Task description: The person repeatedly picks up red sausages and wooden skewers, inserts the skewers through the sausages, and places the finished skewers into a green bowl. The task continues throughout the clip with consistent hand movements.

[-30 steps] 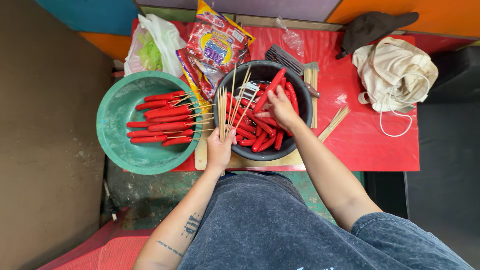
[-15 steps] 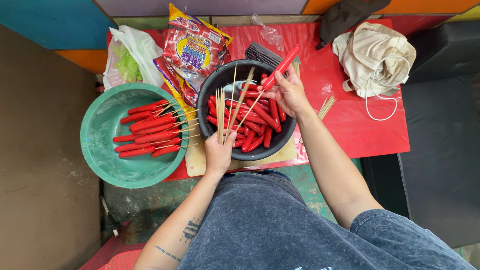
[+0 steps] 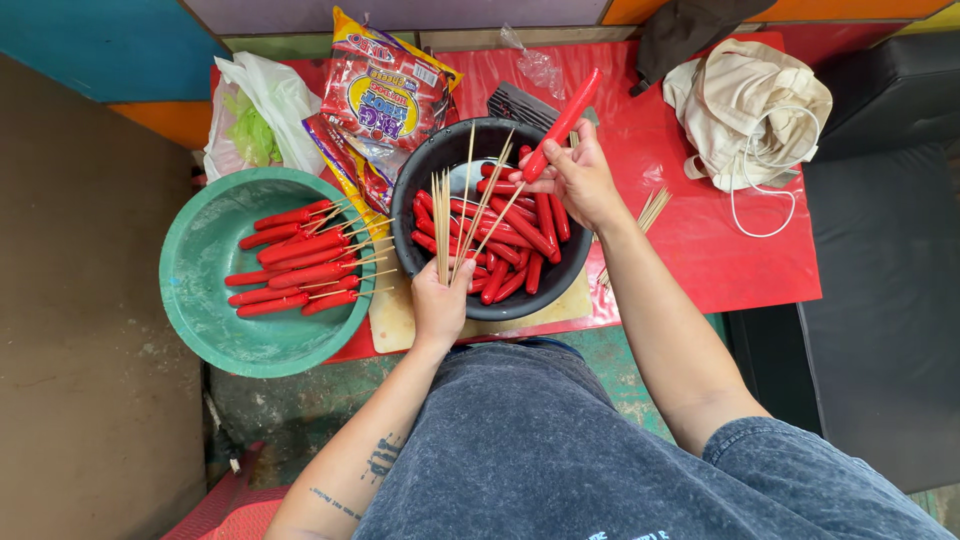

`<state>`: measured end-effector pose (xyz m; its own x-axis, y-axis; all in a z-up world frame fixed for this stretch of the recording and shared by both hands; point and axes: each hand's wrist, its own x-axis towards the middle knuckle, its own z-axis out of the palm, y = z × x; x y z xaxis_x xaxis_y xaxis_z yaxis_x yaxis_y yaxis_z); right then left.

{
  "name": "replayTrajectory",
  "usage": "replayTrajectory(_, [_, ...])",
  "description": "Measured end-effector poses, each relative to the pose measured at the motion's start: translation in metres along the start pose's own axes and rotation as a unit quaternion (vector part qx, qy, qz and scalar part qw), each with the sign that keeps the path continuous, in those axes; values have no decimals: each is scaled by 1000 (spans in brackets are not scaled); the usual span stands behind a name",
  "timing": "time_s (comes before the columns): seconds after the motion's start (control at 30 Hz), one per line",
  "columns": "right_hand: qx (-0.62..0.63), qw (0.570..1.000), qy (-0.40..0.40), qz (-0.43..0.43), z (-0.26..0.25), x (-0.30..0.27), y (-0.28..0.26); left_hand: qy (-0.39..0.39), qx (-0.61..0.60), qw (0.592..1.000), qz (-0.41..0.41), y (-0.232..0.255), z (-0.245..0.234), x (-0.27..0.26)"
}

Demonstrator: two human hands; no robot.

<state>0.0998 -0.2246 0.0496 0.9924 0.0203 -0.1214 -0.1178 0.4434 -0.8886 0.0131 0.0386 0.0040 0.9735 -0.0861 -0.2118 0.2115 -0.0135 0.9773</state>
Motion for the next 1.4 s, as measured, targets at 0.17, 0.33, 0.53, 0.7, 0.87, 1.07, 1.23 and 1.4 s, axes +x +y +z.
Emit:
replayTrajectory(0.17, [-1,1000,-14,13,7,-3,-1,4,-33,999,5,2,3,1])
replayTrajectory(0.33, [-31,999,-22,26,15,-7,1,-6,-39,999,6,7,2,4])
replayTrajectory(0.53, [-53,997,-22,43,28,-13,3,-25,-46,998,-19,9,1,11])
replayTrajectory(0.7, [-95,994,-40,27,33,-16,3,-44,-70,996,-14,9,2,13])
replayTrajectory(0.87, [111,992,23,-48,24,2,-4,-53,-66,996,-8,12,4,15])
replayTrajectory(1.07, [160,978,62,-119,12,21,-11,-56,-59,997,-20,12,12,8])
replayTrajectory(1.23, [164,978,49,-116,18,20,-4,-48,-61,997,-23,12,16,7])
replayTrajectory(1.4, [160,980,45,-108,28,19,2,-42,-49,998,-10,18,19,6])
